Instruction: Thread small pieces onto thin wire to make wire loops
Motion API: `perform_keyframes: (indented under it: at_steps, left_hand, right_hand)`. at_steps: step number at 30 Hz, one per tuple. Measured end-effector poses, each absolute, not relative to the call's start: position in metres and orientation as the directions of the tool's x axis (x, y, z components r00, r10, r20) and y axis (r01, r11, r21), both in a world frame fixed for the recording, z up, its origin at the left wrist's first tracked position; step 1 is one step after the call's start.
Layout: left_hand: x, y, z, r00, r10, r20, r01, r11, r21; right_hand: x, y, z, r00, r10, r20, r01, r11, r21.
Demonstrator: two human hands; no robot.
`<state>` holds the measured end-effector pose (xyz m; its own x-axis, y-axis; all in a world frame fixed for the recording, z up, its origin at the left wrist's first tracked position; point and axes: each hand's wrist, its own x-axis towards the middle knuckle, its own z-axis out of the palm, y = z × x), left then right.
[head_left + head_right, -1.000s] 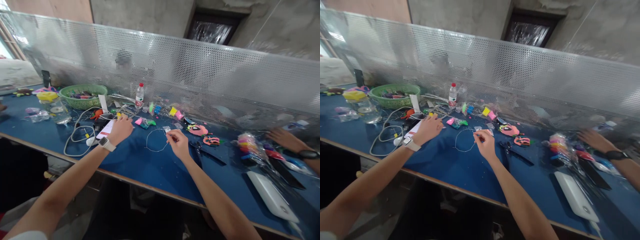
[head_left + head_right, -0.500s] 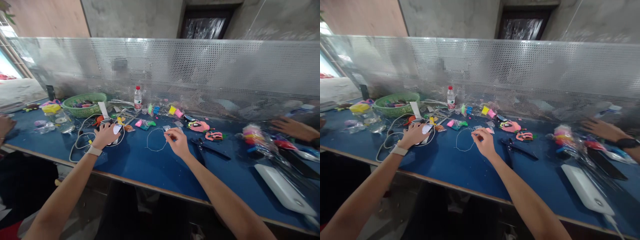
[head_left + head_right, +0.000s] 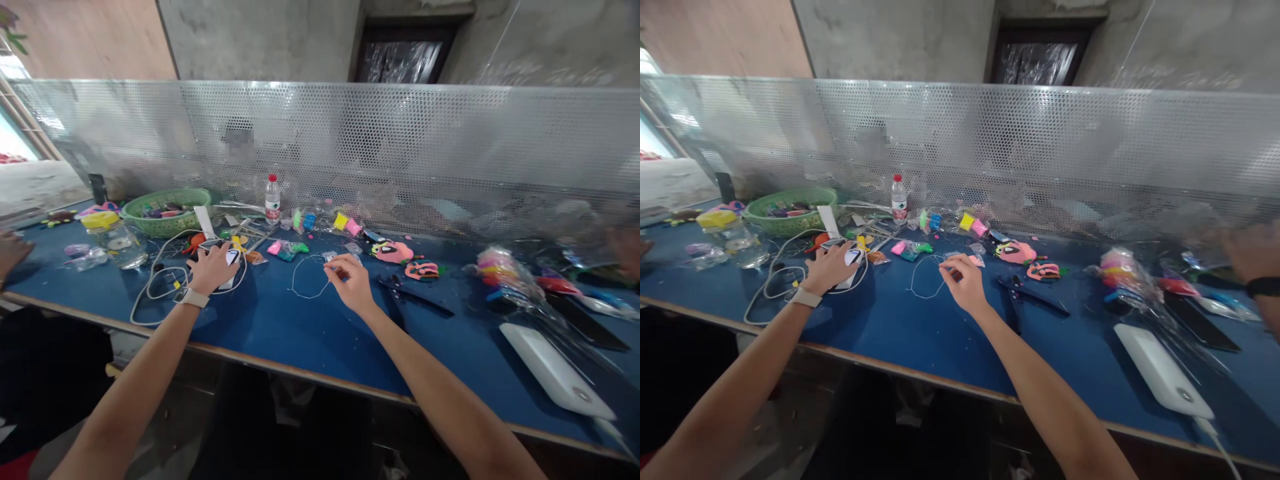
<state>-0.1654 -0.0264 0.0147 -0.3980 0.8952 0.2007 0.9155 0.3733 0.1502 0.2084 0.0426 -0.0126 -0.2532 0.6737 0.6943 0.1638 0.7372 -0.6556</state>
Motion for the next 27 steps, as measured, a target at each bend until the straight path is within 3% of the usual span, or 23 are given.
perform_keyframes:
  at_steps: [4, 8, 12, 21, 27]
  left_hand:
    - [-0.140, -0.020, 0.023, -0.281, 0.897, 0.342, 0.958, 0.241, 0.155]
    - [-0.083, 0.007, 0.024, 0.175, 0.865, 0.470, 0.921, -0.312, 0.232]
    - [-0.029, 0.046, 0.011, 0.375, 0.793, 0.479, 0.792, -0.543, 0.279]
    - [-0.021, 0.065, -0.029, 0.312, 0.644, 0.698, 0.668, -0.671, 0.321]
    - [-0.017, 0.049, -0.025, 0.210, 0.596, 0.775, 0.573, -0.717, 0.397]
  right_hand:
    - [0.209, 0.042, -0.010, -0.255, 0.677, 0.690, 0.199, 0.735, -0.648]
    - [0.210, 0.044, -0.011, -0.204, 0.699, 0.685, 0.229, 0.715, -0.661]
    - [0.213, 0.049, -0.013, -0.160, 0.749, 0.643, 0.216, 0.662, -0.718]
    - [0.216, 0.058, -0.015, -0.175, 0.852, 0.493, -0.040, 0.494, -0.869]
    - [0.212, 0.054, -0.009, -0.272, 0.917, 0.293, -0.368, 0.182, -0.912]
